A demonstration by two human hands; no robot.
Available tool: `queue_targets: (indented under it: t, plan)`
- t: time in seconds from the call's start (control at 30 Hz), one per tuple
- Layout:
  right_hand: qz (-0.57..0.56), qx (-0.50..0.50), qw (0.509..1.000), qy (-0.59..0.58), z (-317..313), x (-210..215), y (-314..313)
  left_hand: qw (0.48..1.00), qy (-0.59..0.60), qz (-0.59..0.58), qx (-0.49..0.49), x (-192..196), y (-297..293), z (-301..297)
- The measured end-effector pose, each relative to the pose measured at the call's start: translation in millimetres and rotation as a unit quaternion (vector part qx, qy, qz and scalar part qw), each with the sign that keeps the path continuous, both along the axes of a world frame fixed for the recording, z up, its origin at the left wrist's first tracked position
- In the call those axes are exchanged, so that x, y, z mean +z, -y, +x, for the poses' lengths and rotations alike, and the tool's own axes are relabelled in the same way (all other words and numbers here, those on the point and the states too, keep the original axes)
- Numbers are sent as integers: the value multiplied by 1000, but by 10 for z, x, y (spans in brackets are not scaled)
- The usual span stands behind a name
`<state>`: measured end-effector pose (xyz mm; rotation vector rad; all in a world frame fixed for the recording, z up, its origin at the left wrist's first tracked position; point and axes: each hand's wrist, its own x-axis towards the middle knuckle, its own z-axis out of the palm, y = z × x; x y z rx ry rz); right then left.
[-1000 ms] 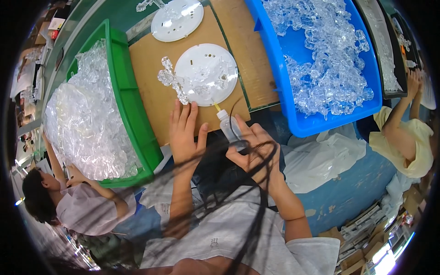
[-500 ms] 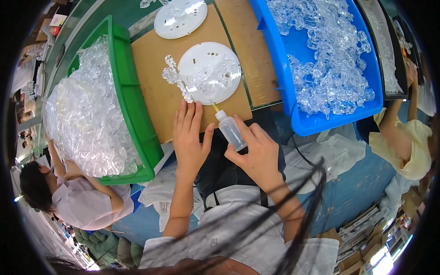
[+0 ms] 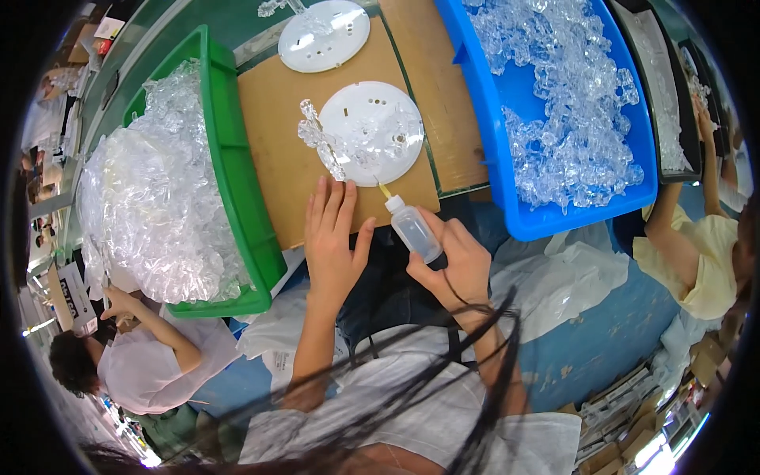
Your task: Apply glue to clear plastic decorative pieces and attach them to a white circular fixture base.
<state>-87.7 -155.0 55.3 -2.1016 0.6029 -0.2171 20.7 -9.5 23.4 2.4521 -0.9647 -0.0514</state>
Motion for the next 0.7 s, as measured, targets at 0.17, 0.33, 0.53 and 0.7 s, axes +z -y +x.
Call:
queue_targets:
  t: [0.17,0.33,0.53,0.7]
  plan:
    - [56,-23,995,76,51,-124,43,1000,7,2,1,-54,-32,-30]
    - [-1,-142,973,183,601,-316,191,1000,19,-20,5,-12,-49,-20]
    - [-77,-167,973,138,825,-468,278,993,69,60,74,-11,-146,54]
    - [-62,-162,977,127,610,-290,176,996,26,-3,88,-57,-175,92]
